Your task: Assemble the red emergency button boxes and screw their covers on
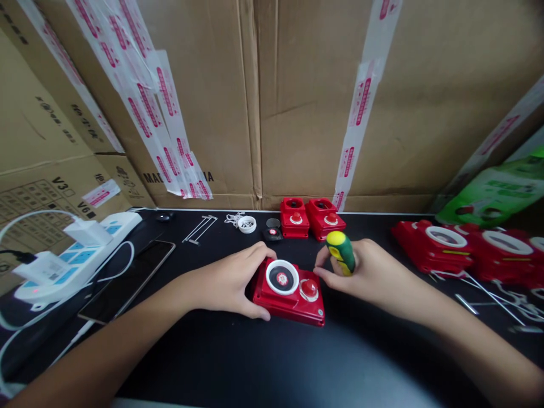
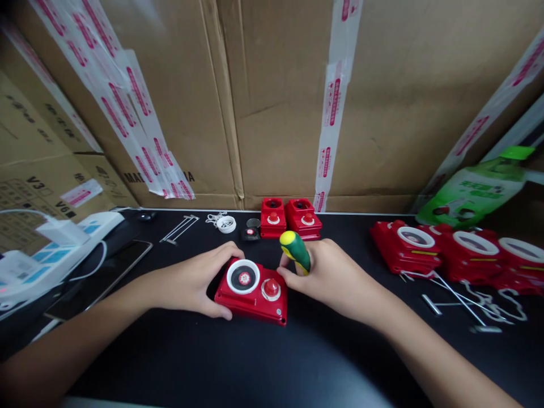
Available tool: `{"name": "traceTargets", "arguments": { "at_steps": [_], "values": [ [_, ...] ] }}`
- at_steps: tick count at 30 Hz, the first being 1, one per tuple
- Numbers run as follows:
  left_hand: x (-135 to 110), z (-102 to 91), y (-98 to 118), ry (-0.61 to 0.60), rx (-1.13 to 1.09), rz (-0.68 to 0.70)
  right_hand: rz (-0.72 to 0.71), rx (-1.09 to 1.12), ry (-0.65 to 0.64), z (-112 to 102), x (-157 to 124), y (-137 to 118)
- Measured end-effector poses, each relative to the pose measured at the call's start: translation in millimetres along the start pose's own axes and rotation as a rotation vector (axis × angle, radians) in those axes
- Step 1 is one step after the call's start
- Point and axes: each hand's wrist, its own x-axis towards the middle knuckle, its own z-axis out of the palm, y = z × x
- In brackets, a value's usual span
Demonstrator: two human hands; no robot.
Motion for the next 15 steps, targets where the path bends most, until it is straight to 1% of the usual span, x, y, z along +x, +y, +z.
{"name": "traceTargets", "arguments": {
  "at_steps": [4, 5, 7, 9, 12, 15],
  "values": [
    [-1.4, 0.0, 3.7, -0.001, -0.001, 0.004, 0.005, 0.112, 0.143, 2.4, 1.3, 1.9],
    [-1.8, 0.1, 5.5, 0.02, -0.005, 0.009, 0.007, 0.156, 0.168, 3.3, 1.6, 1.7],
    [-2.1, 1.2, 9.8, 0.109, -0.01, 0.042, 0.006, 0.253, 0.187, 5.0, 1.0, -1.1],
    [-1.5, 4.7, 15.1, 0.245, 0.001, 0.109, -0.003, 0.338, 0.156, 6.6, -2.0, -7.0],
    [0.5, 14.3, 25.3, 0.451, 0.051, 0.228, -0.008, 0.444, 0.038, 9.1, -10.0, -18.3],
    [2.3, 25.0, 36.8, 0.592, 0.11, 0.304, 0.001, 0.519, -0.077, 12.3, -18.3, -26.6]
  ]
}}
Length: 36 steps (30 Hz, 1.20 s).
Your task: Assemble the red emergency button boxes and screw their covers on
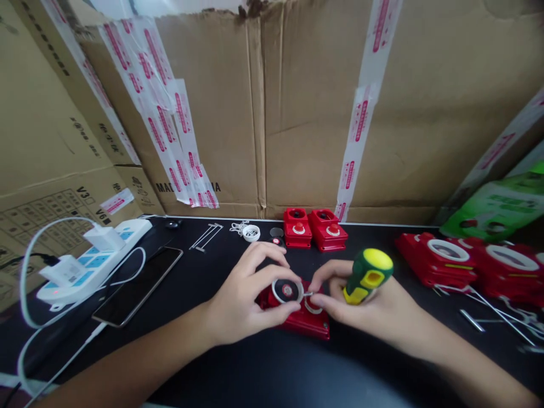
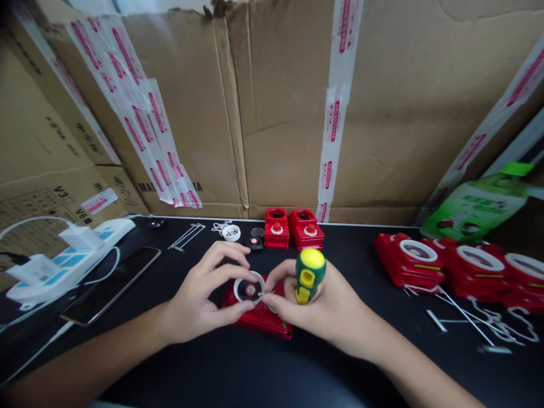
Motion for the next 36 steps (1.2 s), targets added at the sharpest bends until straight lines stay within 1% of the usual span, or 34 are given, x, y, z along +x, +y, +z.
{"name": "traceTargets", "arguments": {
  "at_steps": [4, 7, 9, 11, 13, 14, 15, 16, 17, 18, 19, 20, 21, 24, 26, 29, 33, 36],
  "values": [
    [-1.5, 8.0, 12.1, 0.07, 0.066, 0.069, 0.007, 0.047, -0.08, 5.8, -5.3, -1.8],
    [-2.7, 10.2, 16.3, 0.104, 0.095, 0.082, 0.015, 0.063, -0.079, 7.7, -6.7, -2.6],
    [-2.5, 8.9, 16.8, 0.117, 0.11, 0.087, 0.015, 0.063, -0.081, 7.9, -6.5, -3.5],
    [-0.2, 2.9, 14.1, 0.127, 0.148, 0.108, -0.001, 0.058, -0.068, 6.5, -5.2, -3.9],
    [4.8, -8.9, 5.8, 0.188, 0.24, 0.105, -0.044, 0.047, -0.008, 3.1, -2.7, -3.2],
    [8.4, -16.6, -0.8, 0.256, 0.31, 0.078, -0.07, 0.039, 0.04, 0.9, -1.2, -2.4],
    [12.4, -25.1, -9.1, 0.335, 0.388, 0.024, -0.094, 0.031, 0.093, -1.6, 0.3, -1.3],
    [16.9, -33.8, -18.6, 0.42, 0.468, 0.004, -0.111, 0.023, 0.141, -4.1, 1.8, -0.3],
    [21.5, -41.9, -29.1, 0.467, 0.542, -0.007, -0.124, 0.018, 0.178, -6.5, 3.1, 0.8],
    [26.1, -49.0, -40.1, 0.485, 0.589, -0.022, -0.132, 0.016, 0.203, -8.6, 4.3, 1.6],
    [30.3, -54.4, -51.3, 0.468, 0.622, -0.055, -0.138, 0.014, 0.218, -10.3, 5.3, 2.3],
    [33.9, -57.9, -62.2, 0.425, 0.642, -0.105, -0.146, 0.015, 0.227, -11.7, 6.0, 2.7],
    [36.7, -59.4, -72.6, 0.352, 0.645, -0.149, -0.154, 0.015, 0.229, -12.7, 6.7, 3.0],
    [38.9, -55.7, -98.9, 0.192, 0.615, -0.208, -0.166, 0.02, 0.224, -14.4, 7.8, 3.6],
    [35.4, -51.9, -109.9, 0.116, 0.581, -0.244, -0.155, 0.043, 0.221, -15.6, 8.3, 4.3],
    [26.6, -52.7, -113.7, 0.037, 0.513, -0.292, -0.152, 0.109, 0.229, -19.0, 9.0, 6.2],
    [18.0, -60.8, -101.4, -0.029, 0.404, -0.339, -0.226, 0.125, 0.305, -25.1, 11.2, 9.9],
    [14.9, -60.3, -95.9, -0.1, 0.331, -0.363, -0.231, 0.076, 0.368, -27.6, 13.4, 12.3]
  ]
}}
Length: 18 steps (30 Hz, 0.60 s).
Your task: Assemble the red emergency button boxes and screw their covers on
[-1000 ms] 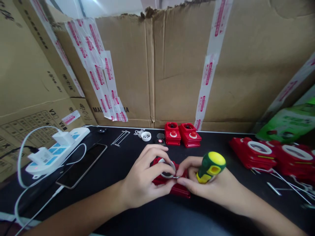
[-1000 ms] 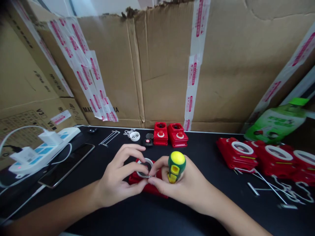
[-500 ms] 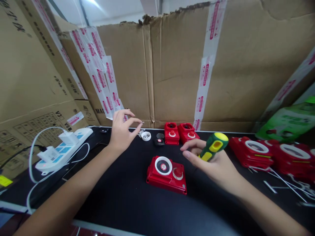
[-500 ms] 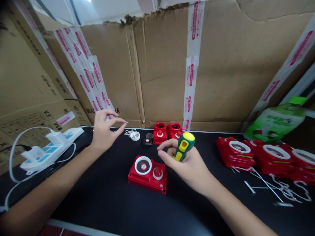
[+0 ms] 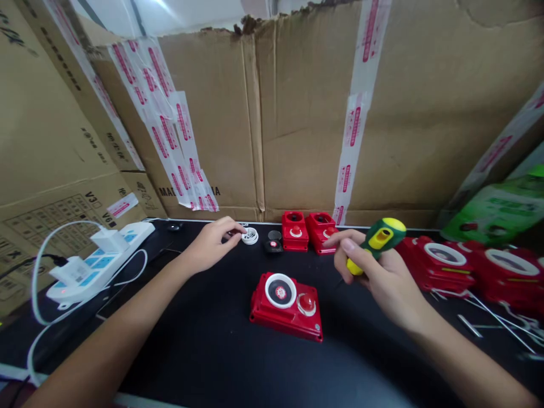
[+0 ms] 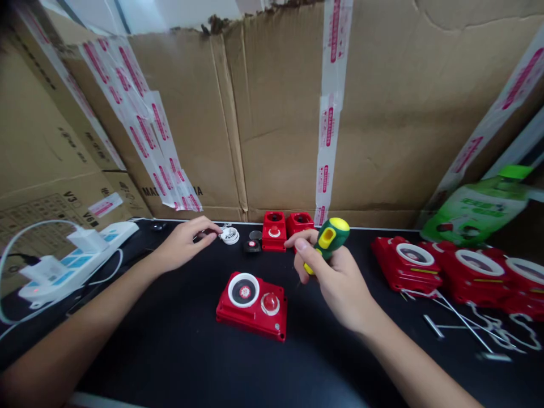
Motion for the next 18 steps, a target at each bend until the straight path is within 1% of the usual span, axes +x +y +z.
{"name": "traceTargets", "arguments": {
  "at_steps": [3, 6, 9, 14, 18],
  "values": [
    [-1.2, 10.3, -6.0, -0.006, -0.016, -0.053, 0.006, -0.022, 0.015, 0.3, 0.8, 2.2],
    [-2.2, 25.0, -19.3, -0.003, -0.012, -0.13, 0.005, -0.035, 0.02, 0.9, 0.0, 3.8],
    [-3.5, 35.6, -30.1, -0.023, -0.004, -0.175, 0.007, -0.048, 0.023, 0.9, -0.9, 4.9],
    [-3.6, 40.1, -35.9, 0.007, 0.039, -0.211, 0.001, -0.061, 0.033, 1.0, 0.5, 5.4],
    [-3.7, 43.0, -38.9, 0.009, 0.057, -0.207, 0.003, -0.059, 0.035, 2.4, 1.6, 4.3]
  ]
}}
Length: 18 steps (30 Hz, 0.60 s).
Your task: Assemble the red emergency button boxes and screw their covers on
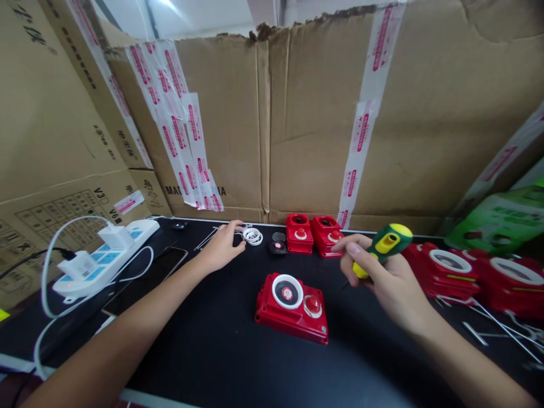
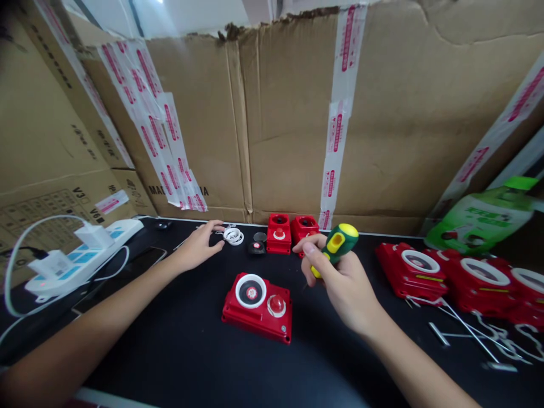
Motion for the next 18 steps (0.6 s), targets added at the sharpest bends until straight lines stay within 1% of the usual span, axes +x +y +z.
{"name": "traceTargets", "arguments": {
  "at_steps": [7, 18],
  "values": [
    [-1.4, 10.1, -4.7, -0.02, -0.002, 0.03, 0.013, 0.047, -0.024, 0.2, -1.1, -1.9],
    [-2.5, 11.9, -5.8, -0.019, -0.017, 0.043, 0.027, 0.004, -0.025, -0.3, 0.2, -0.1]
  ]
}}
